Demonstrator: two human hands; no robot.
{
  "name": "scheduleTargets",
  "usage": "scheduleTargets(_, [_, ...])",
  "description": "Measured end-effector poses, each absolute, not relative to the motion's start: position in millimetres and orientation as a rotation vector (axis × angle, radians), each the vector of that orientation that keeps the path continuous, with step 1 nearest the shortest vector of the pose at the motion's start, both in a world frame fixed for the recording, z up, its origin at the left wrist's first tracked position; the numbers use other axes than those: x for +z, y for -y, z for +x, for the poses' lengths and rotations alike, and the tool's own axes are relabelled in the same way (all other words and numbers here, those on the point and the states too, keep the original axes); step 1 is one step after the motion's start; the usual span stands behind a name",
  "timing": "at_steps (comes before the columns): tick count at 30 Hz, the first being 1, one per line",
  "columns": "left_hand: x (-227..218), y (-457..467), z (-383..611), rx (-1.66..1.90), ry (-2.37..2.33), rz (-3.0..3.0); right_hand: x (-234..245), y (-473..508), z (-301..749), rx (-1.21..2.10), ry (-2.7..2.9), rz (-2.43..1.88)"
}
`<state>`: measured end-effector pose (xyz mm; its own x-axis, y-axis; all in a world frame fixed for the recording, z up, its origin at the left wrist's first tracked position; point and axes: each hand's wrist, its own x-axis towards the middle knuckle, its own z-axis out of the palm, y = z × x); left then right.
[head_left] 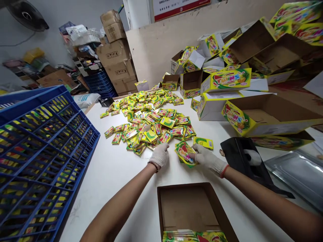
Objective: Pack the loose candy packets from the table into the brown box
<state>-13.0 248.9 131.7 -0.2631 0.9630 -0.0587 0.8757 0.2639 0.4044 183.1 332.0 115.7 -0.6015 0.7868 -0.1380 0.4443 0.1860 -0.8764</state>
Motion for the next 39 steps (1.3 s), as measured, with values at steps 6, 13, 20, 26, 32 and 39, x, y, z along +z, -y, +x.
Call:
scheduleTargets(6, [150.3, -263.1, -60.1, 0.006, -2.246, 1.866, 143.1, -313.3, 176.3, 0.629, 2.923, -0.834])
scheduleTargets(13, [154.0, -261.5, -64.5, -0.075, -2.238, 1.781, 125.6, -332.3, 158.7, 0.983, 2.728, -1.118])
scheduleTargets(20, [131.4, -251.6, -29.8, 0.442, -2.286, 1.542, 116.6, -332.1, 158.2, 2.323, 1.424, -0.556])
scheduleTargets(26, [125.9, -283.7, -13.6, 0.649, -2.401, 1.527, 139.6, -337.1, 156.9, 1.949, 1.758, -0.808])
scheduleTargets(32, [141.3, -312.0, -40.2, 0.446, -2.488, 1.577, 132.7, -334.1, 164.5, 0.758, 2.774, -0.7])
scheduleTargets(39, [130.9, -300.7, -32.0, 0.603, -2.275, 1.69, 78.7, -344.8, 177.3, 0.607, 2.527, -0.639])
